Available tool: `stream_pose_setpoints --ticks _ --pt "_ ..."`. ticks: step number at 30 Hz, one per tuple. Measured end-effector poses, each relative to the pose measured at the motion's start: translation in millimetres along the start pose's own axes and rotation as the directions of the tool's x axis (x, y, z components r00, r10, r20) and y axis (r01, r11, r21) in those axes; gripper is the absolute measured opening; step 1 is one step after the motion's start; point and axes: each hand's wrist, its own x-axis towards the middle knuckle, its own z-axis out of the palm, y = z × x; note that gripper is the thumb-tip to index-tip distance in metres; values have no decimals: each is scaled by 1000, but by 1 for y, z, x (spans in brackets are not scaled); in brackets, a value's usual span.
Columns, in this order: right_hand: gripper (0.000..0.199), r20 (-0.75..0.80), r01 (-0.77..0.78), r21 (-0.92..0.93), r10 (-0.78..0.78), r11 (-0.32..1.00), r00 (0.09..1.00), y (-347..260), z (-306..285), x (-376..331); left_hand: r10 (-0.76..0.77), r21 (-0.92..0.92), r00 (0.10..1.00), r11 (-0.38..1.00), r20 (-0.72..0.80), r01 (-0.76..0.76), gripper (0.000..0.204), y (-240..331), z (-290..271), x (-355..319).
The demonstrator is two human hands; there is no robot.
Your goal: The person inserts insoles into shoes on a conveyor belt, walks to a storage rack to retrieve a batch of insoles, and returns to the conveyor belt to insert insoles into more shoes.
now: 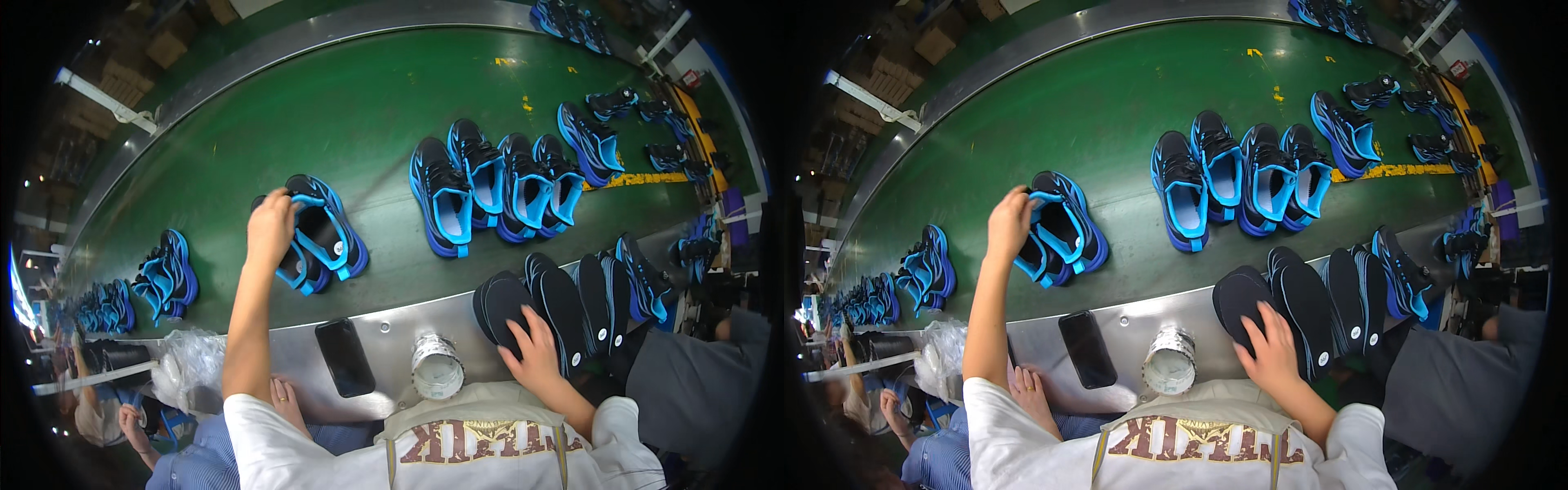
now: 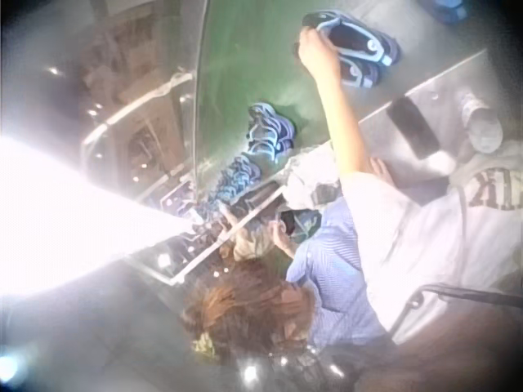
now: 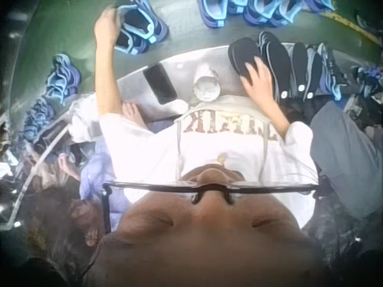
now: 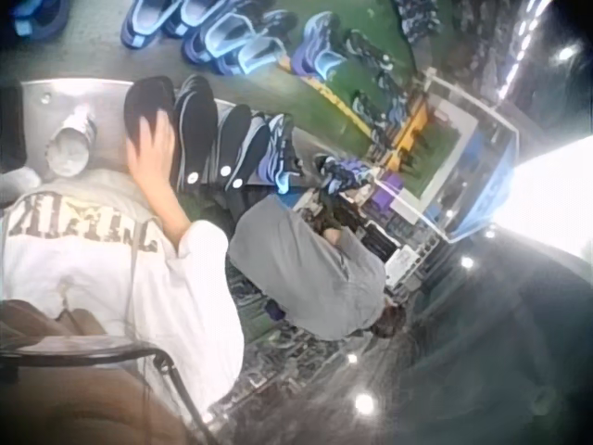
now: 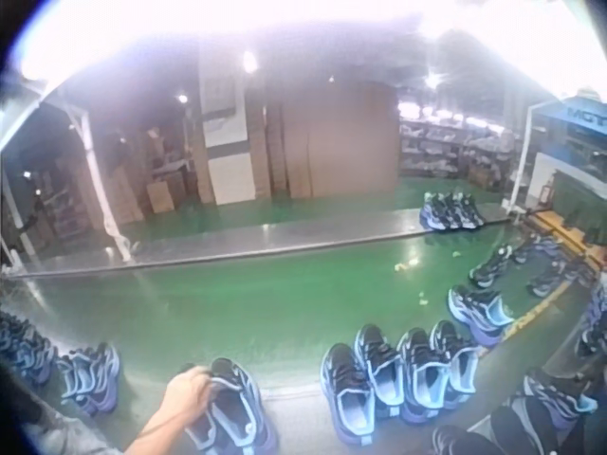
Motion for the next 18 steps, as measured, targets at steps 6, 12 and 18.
stream_pose_setpoints --ticks 6,12,18 --pt "45 43 -318 123 315 940 948 19 5 -54 -322 -978 937 105 139 181 10 70 17 37" --pt "49 30 -229 46 228 972 973 20 -10 -45 159 -641 986 763 54 -88 41 164 119 36" --pt "50 35 -279 229 279 933 960 22 -38 -32 301 -250 863 945 405 -212 69 160 119 49"
